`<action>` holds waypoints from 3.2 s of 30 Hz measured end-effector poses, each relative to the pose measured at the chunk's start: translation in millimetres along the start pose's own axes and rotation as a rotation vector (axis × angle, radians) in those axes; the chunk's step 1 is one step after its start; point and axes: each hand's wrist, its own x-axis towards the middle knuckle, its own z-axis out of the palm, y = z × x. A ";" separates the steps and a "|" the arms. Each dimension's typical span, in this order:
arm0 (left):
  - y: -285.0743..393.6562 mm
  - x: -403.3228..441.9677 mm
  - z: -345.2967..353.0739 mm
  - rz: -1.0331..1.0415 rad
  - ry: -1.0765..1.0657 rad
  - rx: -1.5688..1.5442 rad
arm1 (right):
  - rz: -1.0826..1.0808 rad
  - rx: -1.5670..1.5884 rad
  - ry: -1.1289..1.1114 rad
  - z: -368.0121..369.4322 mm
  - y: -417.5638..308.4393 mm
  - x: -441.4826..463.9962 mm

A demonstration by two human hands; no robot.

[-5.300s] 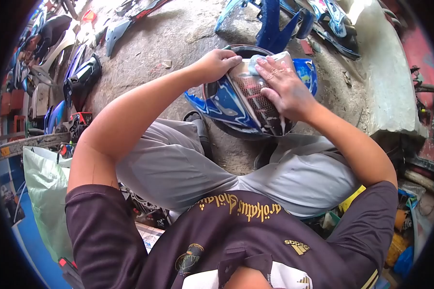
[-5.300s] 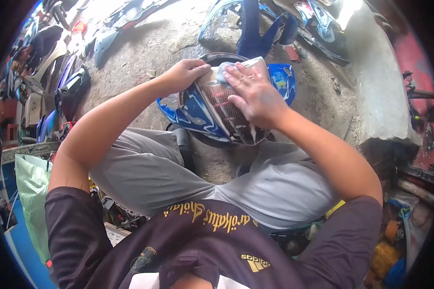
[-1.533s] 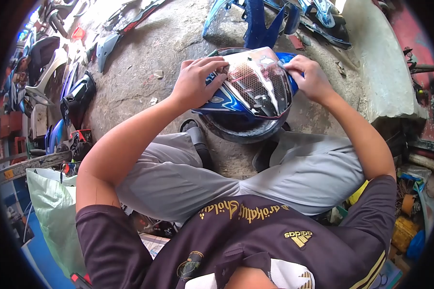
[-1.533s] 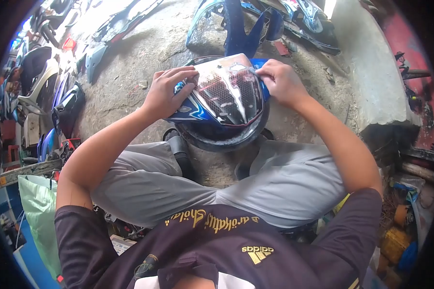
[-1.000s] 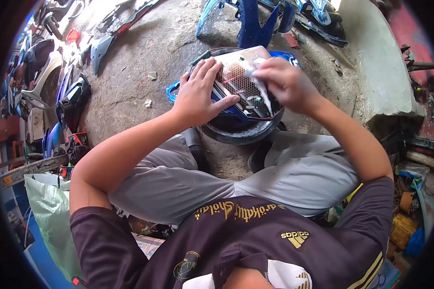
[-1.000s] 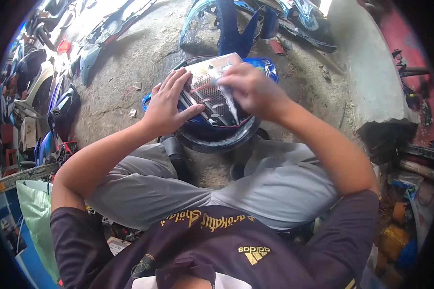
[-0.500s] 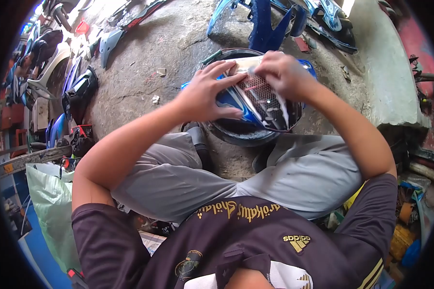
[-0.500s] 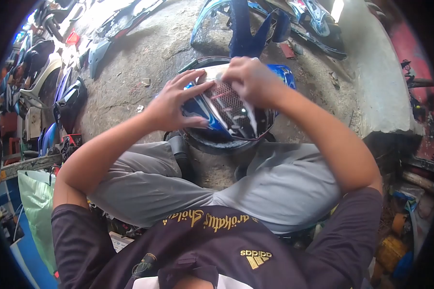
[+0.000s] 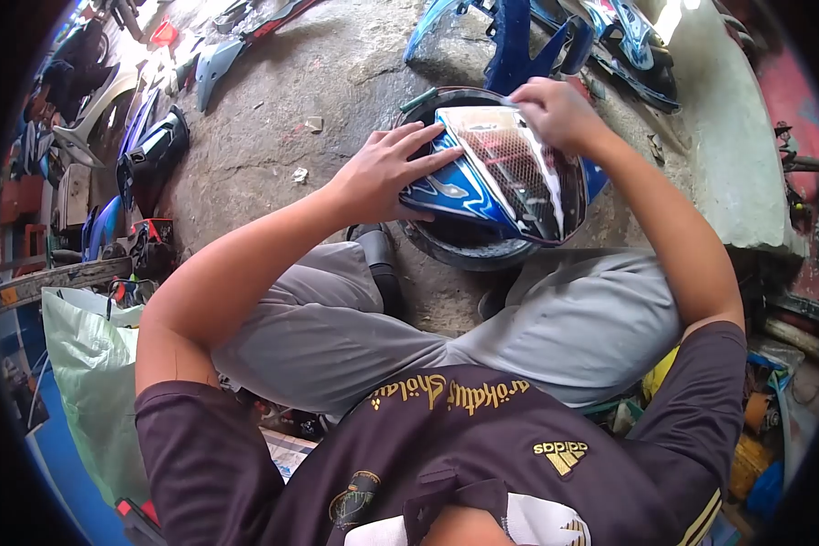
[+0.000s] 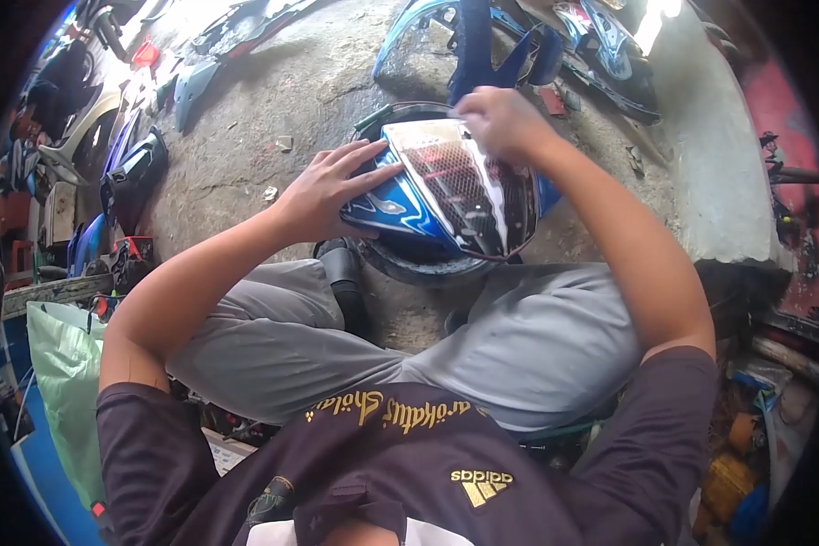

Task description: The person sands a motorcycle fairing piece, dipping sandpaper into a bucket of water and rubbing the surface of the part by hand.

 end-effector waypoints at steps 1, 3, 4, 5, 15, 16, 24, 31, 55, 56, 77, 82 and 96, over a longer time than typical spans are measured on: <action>1.3 -0.1 0.3 0.008 0.002 0.006 | 0.069 -0.092 0.032 -3.1 24.6 4.2; 3.1 0.2 -0.9 0.025 0.003 0.010 | 0.210 -0.117 0.050 -7.4 30.2 -1.3; 2.7 0.9 -1.4 0.026 0.001 0.009 | 0.115 -0.115 0.088 -2.7 16.1 -7.8; 2.6 1.2 -1.1 0.022 0.000 0.005 | 0.017 -0.113 0.120 5.6 0.7 -14.2; 27.1 15.3 -15.3 -0.100 -0.022 0.012 | -0.077 -0.088 0.106 -0.1 3.7 -69.0; 26.2 17.2 -13.2 -0.114 -0.076 -0.004 | 0.064 -0.094 0.119 -1.5 13.7 -72.1; 28.4 25.4 -1.9 -0.154 -0.117 -0.148 | -0.221 -0.140 0.032 -4.8 -20.9 -117.4; 12.4 25.8 27.3 -0.274 -0.475 -0.160 | 0.093 0.037 -0.102 -10.8 -22.2 -131.4; 98.8 80.2 88.7 -0.061 0.237 -0.210 | 0.032 -0.568 0.307 -29.4 20.7 -115.0; 105.8 79.6 83.0 -0.025 0.235 -0.151 | 0.100 -0.560 0.227 -32.6 18.8 -117.0; 99.2 87.7 120.2 0.068 0.282 -0.234 | 0.344 -0.158 0.115 5.4 57.8 -162.5; 101.6 88.1 122.5 0.073 0.291 -0.266 | 0.220 -0.068 0.090 8.0 51.2 -164.3; 99.0 87.2 123.3 0.090 0.311 -0.258 | 0.560 -0.388 0.121 -2.1 52.6 -169.2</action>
